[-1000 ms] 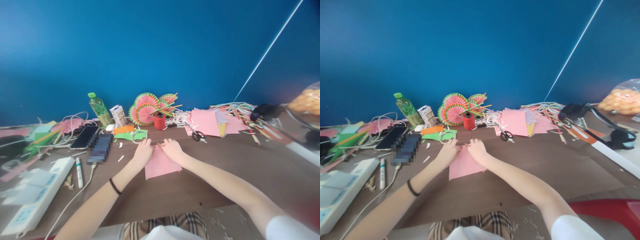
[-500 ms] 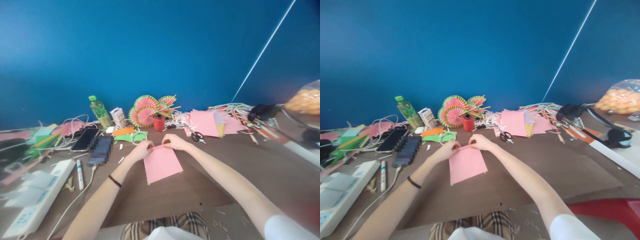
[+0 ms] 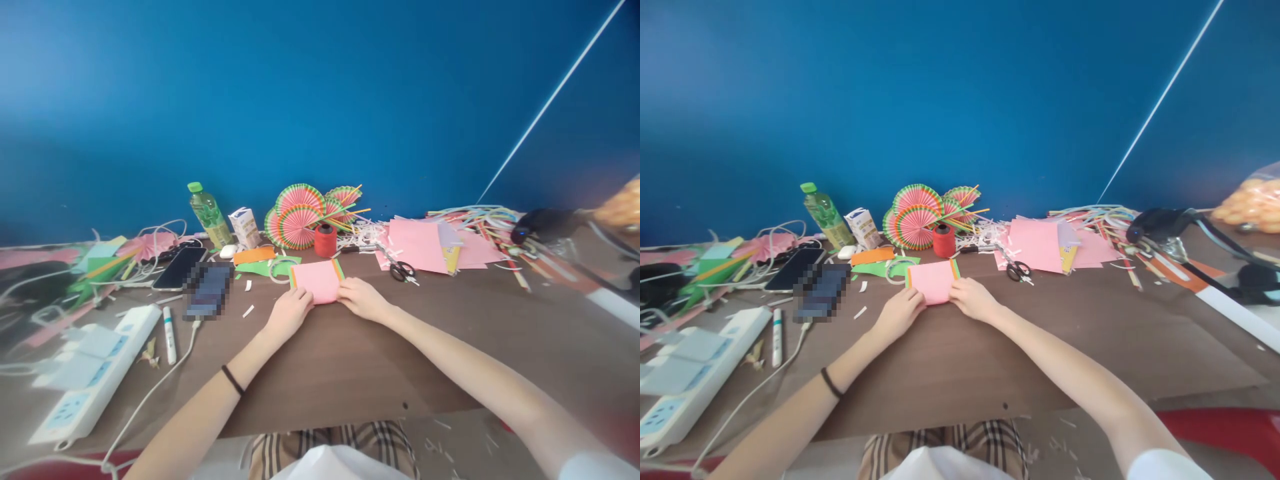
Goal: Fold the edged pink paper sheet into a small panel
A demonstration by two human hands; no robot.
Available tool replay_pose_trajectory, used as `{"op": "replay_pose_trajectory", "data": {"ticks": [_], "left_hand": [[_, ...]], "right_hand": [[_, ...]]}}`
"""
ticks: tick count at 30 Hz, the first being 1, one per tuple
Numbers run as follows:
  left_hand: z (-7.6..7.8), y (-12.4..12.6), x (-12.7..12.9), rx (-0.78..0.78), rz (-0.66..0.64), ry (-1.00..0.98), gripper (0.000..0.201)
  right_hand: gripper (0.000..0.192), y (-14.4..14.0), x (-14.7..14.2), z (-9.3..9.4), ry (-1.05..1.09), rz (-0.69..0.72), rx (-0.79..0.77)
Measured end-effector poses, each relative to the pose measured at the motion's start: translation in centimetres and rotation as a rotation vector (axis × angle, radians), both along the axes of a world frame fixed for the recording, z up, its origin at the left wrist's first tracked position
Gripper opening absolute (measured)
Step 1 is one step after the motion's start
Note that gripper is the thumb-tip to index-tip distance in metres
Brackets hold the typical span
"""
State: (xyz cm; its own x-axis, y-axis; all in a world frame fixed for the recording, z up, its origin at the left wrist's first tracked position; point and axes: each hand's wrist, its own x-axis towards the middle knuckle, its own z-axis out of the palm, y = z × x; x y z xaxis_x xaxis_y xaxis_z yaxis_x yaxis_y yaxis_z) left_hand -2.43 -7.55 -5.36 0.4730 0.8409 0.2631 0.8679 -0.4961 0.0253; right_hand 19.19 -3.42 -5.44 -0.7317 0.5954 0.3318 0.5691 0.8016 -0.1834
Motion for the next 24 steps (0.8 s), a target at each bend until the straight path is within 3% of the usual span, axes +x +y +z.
{"op": "replay_pose_trajectory", "data": {"ticks": [2,6,11,24], "left_hand": [[-0.6,0.0,-0.5,-0.121,0.005,-0.151,0.013],[0.1,0.8,-1.4,-0.328,-0.012,-0.406,0.012],[0.8,1.7,-1.6,-0.497,0.131,-0.569,0.007],[1.0,2.3,-1.7,-0.531,0.108,-0.541,0.005]], "right_hand": [[0.011,-0.2,0.1,-0.9,0.111,-0.021,-0.150],[0.006,0.3,0.3,-0.7,0.308,-0.058,-0.430],[0.010,1.4,0.1,-0.4,0.371,-0.191,-0.660],[0.005,2.5,-0.5,-0.1,0.270,-0.249,-0.713]]}}
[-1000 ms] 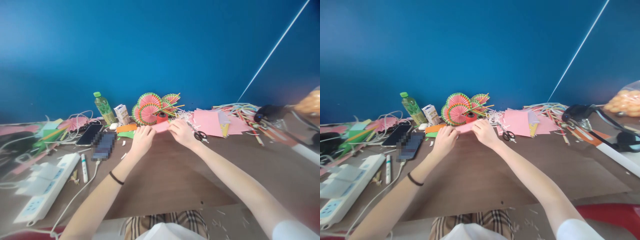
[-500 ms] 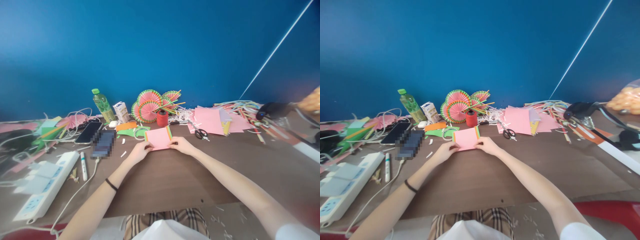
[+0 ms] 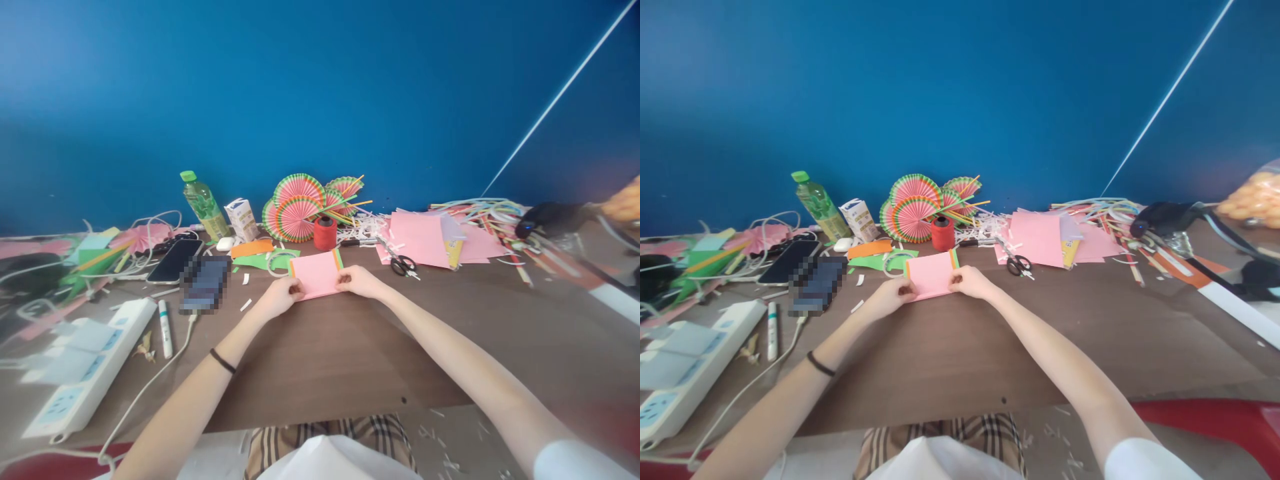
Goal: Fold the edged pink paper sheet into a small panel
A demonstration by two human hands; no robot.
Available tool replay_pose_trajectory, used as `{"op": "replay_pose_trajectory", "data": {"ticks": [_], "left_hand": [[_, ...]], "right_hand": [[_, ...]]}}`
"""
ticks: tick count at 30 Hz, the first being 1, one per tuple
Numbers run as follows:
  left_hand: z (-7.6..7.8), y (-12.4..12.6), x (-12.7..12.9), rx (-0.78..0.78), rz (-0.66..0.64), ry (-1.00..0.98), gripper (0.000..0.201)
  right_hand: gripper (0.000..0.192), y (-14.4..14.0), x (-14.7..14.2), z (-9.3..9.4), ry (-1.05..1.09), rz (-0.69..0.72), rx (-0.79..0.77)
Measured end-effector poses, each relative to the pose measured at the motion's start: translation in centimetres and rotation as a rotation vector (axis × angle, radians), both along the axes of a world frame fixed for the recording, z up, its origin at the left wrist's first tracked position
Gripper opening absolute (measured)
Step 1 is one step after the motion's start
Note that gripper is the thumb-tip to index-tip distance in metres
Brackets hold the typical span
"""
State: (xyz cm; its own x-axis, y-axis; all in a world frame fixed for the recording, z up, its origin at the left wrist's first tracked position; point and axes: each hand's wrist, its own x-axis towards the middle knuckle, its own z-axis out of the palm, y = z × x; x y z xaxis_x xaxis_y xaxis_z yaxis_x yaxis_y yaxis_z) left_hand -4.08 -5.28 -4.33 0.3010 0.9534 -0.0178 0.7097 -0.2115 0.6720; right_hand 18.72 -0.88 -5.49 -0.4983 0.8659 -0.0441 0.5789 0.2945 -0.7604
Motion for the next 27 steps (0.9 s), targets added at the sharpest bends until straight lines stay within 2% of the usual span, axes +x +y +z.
{"op": "replay_pose_trajectory", "data": {"ticks": [5,8,11,15,17,23,27], "left_hand": [[0.1,-0.3,0.3,0.016,-0.018,0.074,0.006],[-0.3,-0.5,0.4,0.070,-0.035,0.110,0.009],[-0.9,-1.0,0.6,0.232,-0.116,0.167,0.017],[-1.4,-1.9,0.6,0.448,-0.248,0.453,0.026],[-1.5,-2.3,0.4,0.511,-0.258,0.534,0.027],[-2.1,-2.2,-0.9,0.672,-0.262,0.514,0.023],[-2.4,-1.8,-1.1,0.832,-0.310,0.656,0.022]], "right_hand": [[0.003,-0.1,-0.2,-0.1,-0.042,0.005,0.017],[0.005,-0.5,-0.3,-0.3,-0.063,0.018,0.109],[0.005,-0.9,-0.1,-0.4,-0.104,0.080,0.294],[0.004,-1.3,0.4,-0.5,-0.145,0.169,0.423],[0.007,-1.4,0.9,-0.7,-0.143,0.200,0.470],[0.014,-1.3,2.5,-1.6,-0.175,0.257,0.656],[0.020,-1.3,2.5,-1.8,-0.301,0.238,0.836]]}}
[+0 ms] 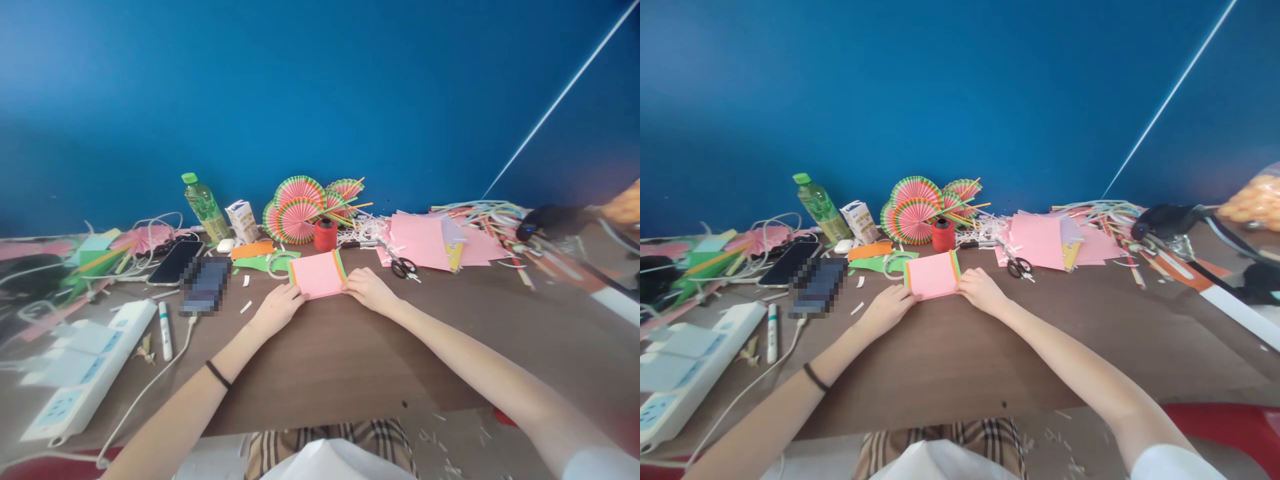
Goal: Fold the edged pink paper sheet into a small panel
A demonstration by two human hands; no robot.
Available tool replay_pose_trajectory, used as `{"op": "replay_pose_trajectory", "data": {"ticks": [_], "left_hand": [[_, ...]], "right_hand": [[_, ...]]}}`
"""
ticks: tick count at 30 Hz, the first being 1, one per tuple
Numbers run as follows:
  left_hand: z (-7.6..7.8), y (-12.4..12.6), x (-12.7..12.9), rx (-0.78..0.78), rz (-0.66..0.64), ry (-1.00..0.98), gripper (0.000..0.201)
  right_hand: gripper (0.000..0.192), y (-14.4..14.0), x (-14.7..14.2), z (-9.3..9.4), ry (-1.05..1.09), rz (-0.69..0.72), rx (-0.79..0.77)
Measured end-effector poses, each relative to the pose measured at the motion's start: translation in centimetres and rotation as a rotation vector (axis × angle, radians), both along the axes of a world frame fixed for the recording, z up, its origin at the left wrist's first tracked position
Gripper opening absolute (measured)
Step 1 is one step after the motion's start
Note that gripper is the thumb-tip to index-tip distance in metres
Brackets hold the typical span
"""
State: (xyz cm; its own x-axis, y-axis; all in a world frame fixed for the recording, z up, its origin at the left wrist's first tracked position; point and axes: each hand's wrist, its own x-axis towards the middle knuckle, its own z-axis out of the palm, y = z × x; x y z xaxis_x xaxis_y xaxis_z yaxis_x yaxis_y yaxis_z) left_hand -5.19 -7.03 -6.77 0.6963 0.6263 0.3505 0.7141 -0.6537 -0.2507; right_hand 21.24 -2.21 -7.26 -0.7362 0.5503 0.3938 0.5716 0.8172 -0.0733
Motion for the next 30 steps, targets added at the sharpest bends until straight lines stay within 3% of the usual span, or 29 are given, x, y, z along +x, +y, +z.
{"op": "replay_pose_trajectory", "data": {"ticks": [4,7,10,14,17,20,24,27,30], "left_hand": [[0.3,0.3,0.3,0.084,0.014,0.040,0.020],[1.1,0.7,0.4,0.063,0.089,-0.059,0.022],[3.2,1.0,0.3,-0.047,0.131,-0.261,0.024],[7.8,1.5,0.1,-0.308,0.127,-0.549,0.023],[9.9,2.4,0.0,-0.472,0.188,-0.677,0.021],[8.9,3.5,-0.2,-0.550,0.207,-0.654,0.022],[4.4,4.2,-0.3,-0.556,0.156,-0.413,0.016],[2.2,3.9,-0.1,-0.496,0.176,-0.299,0.018],[1.8,3.6,0.1,-0.406,0.191,-0.211,0.019]], "right_hand": [[0.023,-0.3,-0.8,0.4,-0.104,-0.028,0.165],[0.020,-0.5,-1.3,1.2,-0.085,-0.078,0.144],[0.019,-0.5,-1.4,3.2,0.102,-0.134,0.003],[0.014,0.1,-1.0,7.5,0.419,-0.090,-0.296],[0.010,0.9,-0.7,9.5,0.482,-0.088,-0.459],[0.009,1.7,-0.8,8.6,0.432,-0.112,-0.554],[0.007,2.1,-1.3,4.5,0.272,-0.165,-0.643],[0.008,2.1,-1.5,2.4,0.196,-0.148,-0.511],[0.007,2.1,-1.4,1.8,0.135,-0.134,-0.398]]}}
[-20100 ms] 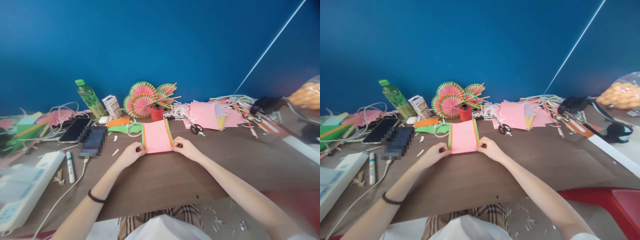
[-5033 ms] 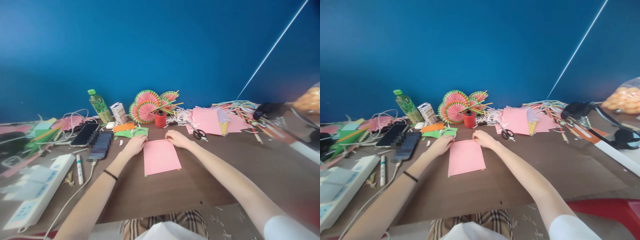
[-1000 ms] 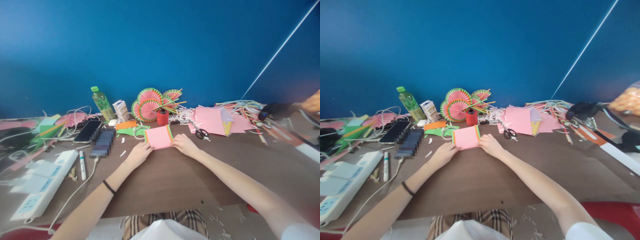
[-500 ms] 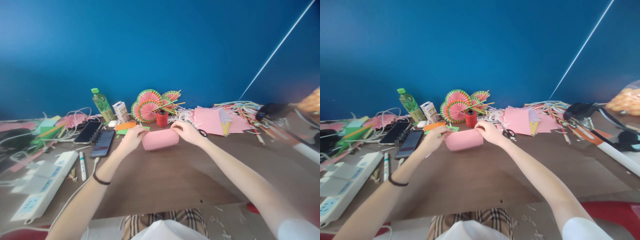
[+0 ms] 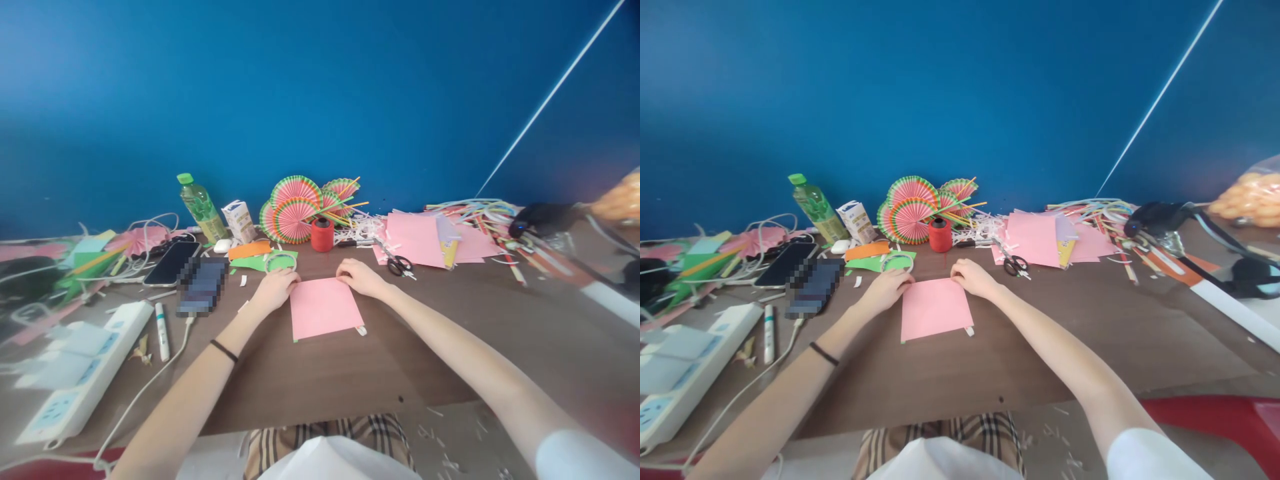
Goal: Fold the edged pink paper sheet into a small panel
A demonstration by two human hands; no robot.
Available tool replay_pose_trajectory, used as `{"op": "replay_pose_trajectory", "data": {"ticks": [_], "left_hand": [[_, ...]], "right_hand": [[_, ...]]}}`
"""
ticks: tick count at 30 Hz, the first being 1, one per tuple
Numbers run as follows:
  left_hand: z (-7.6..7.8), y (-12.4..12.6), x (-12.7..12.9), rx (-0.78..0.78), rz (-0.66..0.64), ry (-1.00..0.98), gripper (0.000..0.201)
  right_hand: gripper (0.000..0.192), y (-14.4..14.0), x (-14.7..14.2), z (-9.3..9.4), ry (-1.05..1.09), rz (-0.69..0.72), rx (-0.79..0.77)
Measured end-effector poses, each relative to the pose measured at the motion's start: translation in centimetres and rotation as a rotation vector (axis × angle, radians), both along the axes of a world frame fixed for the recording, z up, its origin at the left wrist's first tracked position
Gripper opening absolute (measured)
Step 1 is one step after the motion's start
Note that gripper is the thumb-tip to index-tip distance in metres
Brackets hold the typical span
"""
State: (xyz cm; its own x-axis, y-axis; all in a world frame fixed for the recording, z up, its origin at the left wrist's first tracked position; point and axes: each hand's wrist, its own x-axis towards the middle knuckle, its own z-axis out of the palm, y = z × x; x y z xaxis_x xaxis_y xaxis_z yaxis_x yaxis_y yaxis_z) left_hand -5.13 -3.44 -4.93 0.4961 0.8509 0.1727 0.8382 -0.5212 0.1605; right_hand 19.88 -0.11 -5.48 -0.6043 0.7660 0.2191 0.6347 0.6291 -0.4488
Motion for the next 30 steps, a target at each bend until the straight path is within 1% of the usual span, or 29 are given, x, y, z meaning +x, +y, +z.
{"op": "replay_pose_trajectory", "data": {"ticks": [4,7,11,14,18,21,26,28,30], "left_hand": [[0.0,0.0,-0.1,0.011,-0.031,0.059,0.021],[-0.6,0.0,-0.3,0.056,-0.095,0.108,0.023],[-1.1,-0.5,-0.5,0.101,-0.114,0.107,0.026],[-0.7,-1.0,-0.3,0.116,-0.131,0.132,0.026],[-0.2,-1.6,0.0,0.166,-0.144,0.214,0.027],[-0.2,-2.5,0.1,0.209,-0.129,0.274,0.030],[-0.6,-4.7,0.7,0.257,-0.057,0.340,0.032],[-0.6,-5.1,1.2,0.275,-0.024,0.347,0.029],[-0.4,-5.0,1.7,0.269,0.002,0.338,0.022]], "right_hand": [[0.009,0.2,0.3,0.0,-0.086,0.044,0.078],[0.012,0.3,0.5,-0.1,-0.153,0.100,0.155],[0.018,-0.1,0.7,-0.3,-0.239,0.132,0.248],[0.020,-0.6,0.8,-0.2,-0.304,0.126,0.297],[0.022,-1.1,0.8,0.1,-0.372,0.095,0.314],[0.023,-1.9,0.8,0.2,-0.407,0.084,0.324],[0.024,-4.4,0.5,-0.2,-0.441,0.019,0.382],[0.022,-5.0,0.2,-0.2,-0.452,-0.021,0.378],[0.019,-5.1,-0.2,0.0,-0.448,-0.056,0.353]]}}
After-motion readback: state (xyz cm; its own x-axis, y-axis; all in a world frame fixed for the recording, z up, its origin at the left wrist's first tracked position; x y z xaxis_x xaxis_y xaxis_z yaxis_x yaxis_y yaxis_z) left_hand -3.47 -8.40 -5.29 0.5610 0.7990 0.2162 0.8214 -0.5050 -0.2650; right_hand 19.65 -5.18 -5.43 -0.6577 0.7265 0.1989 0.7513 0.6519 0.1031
